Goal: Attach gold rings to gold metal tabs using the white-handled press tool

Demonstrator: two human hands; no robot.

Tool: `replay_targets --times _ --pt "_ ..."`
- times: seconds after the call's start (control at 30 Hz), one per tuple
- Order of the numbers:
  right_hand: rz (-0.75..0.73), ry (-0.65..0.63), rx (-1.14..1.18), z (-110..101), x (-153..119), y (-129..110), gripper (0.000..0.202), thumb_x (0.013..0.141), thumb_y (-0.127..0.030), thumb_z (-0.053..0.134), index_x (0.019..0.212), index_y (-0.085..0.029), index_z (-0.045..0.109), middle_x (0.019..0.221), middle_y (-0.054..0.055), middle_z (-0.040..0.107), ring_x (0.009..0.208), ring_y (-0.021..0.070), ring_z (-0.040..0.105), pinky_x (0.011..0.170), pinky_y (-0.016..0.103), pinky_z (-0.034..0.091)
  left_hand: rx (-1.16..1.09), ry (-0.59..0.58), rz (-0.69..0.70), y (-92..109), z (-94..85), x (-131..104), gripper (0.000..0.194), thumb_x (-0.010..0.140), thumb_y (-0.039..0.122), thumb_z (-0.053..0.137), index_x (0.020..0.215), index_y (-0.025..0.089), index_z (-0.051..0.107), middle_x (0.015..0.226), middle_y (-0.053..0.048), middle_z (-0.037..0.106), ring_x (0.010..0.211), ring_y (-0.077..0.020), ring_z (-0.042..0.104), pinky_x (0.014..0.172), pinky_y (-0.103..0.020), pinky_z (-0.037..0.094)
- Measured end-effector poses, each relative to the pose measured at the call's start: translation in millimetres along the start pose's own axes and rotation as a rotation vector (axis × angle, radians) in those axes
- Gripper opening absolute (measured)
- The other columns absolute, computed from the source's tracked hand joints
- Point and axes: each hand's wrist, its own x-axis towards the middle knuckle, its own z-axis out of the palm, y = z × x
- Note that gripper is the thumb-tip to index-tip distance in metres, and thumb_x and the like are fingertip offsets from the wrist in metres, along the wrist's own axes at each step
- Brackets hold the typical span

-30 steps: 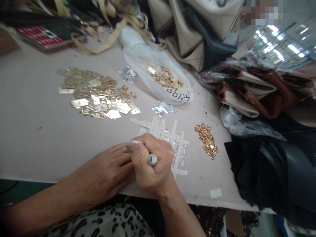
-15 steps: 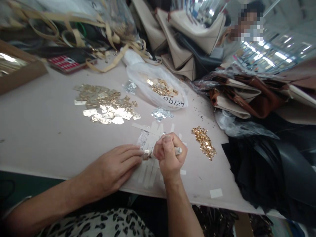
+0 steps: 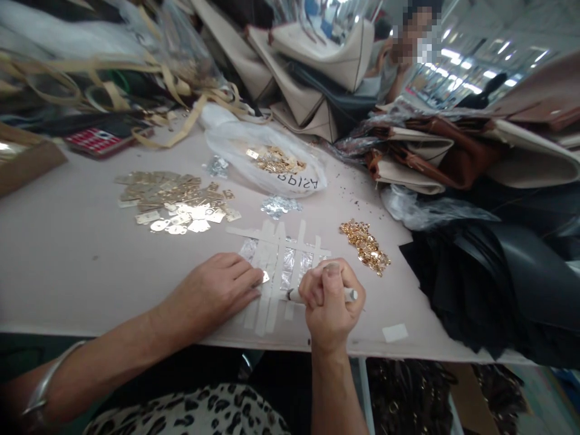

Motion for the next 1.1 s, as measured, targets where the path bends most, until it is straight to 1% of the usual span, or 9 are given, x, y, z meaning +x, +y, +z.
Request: replay_targets --times 0.1,0.17,0.27,0.33,0.43,0.63,0.9,1.0,1.1 --pt "0.02 0.072 0.058 -2.5 2.0 1.9 0.029 0.096 -0.031 0.056 0.069 -0.02 0.058 0.048 -0.012 0.026 0.036 0.0053 0.022 0.036 0.017 0.027 -0.099 0.056 -0.075 21.4 -1.7 -16.1 0.014 0.097 0.026 0.058 0.086 0.017 0.061 0.079 -0.004 0.062 0.079 -0.0231 0.057 0.072 -0.038 0.048" --pt "0.054 0.135 0.121 -4.1 5.3 5.9 0.027 0.095 -0.032 0.056 0.07 -0.021 0.058 0.048 -0.012 0.025 0.035 0.0055 0.02 0.035 0.017 0.027 -0.178 0.096 -0.073 27.8 -2.5 -25.7 0.016 0.099 0.023 0.053 0.087 0.018 0.062 0.08 -0.004 0.063 0.08 -0.0223 0.058 0.074 -0.038 0.049" --pt "0.139 0.251 0.242 -7.2 13.4 16.9 0.026 0.093 -0.033 0.056 0.07 -0.022 0.057 0.047 -0.013 0.023 0.036 0.0059 0.015 0.034 0.017 0.025 -0.172 0.146 -0.042 20.0 -1.5 -33.1 0.015 0.099 0.019 0.052 0.104 0.015 0.065 0.105 -0.008 0.07 0.1 -0.0247 0.062 0.089 -0.042 0.052" --pt "0.221 0.336 0.32 -9.2 19.5 26.2 0.027 0.091 -0.033 0.058 0.066 -0.021 0.054 0.045 -0.014 0.024 0.036 0.0058 0.013 0.033 0.017 0.023 -0.132 0.119 -0.005 8.5 0.5 -33.4 0.024 0.097 0.018 0.053 0.118 0.013 0.063 0.128 -0.012 0.066 0.12 -0.029 0.058 0.101 -0.046 0.049" --pt "0.301 0.422 0.384 -10.7 25.7 39.8 0.027 0.084 -0.03 0.065 0.063 -0.02 0.052 0.043 -0.015 0.026 0.035 0.0047 0.014 0.033 0.016 0.023 -0.104 0.051 0.039 -3.8 3.9 -31.2 0.029 0.096 0.018 0.054 0.123 0.014 0.063 0.136 -0.01 0.064 0.13 -0.0324 0.053 0.106 -0.05 0.048" --pt "0.312 0.357 0.364 -10.8 25.8 55.6 0.029 0.08 -0.035 0.073 0.065 -0.02 0.053 0.042 -0.016 0.028 0.033 0.0036 0.016 0.034 0.014 0.027 -0.102 0.044 0.018 -2.0 6.4 -31.5 0.03 0.097 0.019 0.053 0.125 0.017 0.063 0.134 -0.008 0.066 0.128 -0.0307 0.056 0.106 -0.049 0.048" --pt "0.347 0.409 0.383 -8.6 22.5 57.8 0.025 0.086 -0.029 0.064 0.064 -0.019 0.055 0.044 -0.014 0.023 0.034 0.0042 0.014 0.034 0.014 0.025 -0.129 0.008 -0.006 -2.0 11.1 -34.6 0.031 0.099 0.022 0.051 0.127 0.019 0.062 0.137 -0.005 0.064 0.133 -0.0287 0.052 0.112 -0.047 0.041" --pt "0.283 0.349 0.34 -3.4 21.5 54.4 0.025 0.089 -0.03 0.061 0.067 -0.02 0.058 0.047 -0.014 0.018 0.037 0.0056 0.009 0.034 0.014 0.024 -0.149 0.0 -0.018 -1.9 12.8 -35.1 0.031 0.099 0.023 0.05 0.128 0.02 0.062 0.14 -0.005 0.063 0.134 -0.0286 0.052 0.113 -0.048 0.039" --pt "0.204 0.239 0.276 7.0 19.7 47.4 0.024 0.094 -0.032 0.056 0.073 -0.022 0.06 0.05 -0.013 0.015 0.038 0.0065 0.006 0.034 0.015 0.023 -0.167 0.003 -0.022 -2.1 13.7 -34.7 0.031 0.098 0.023 0.05 0.127 0.02 0.062 0.14 -0.006 0.062 0.133 -0.0295 0.053 0.111 -0.049 0.04"
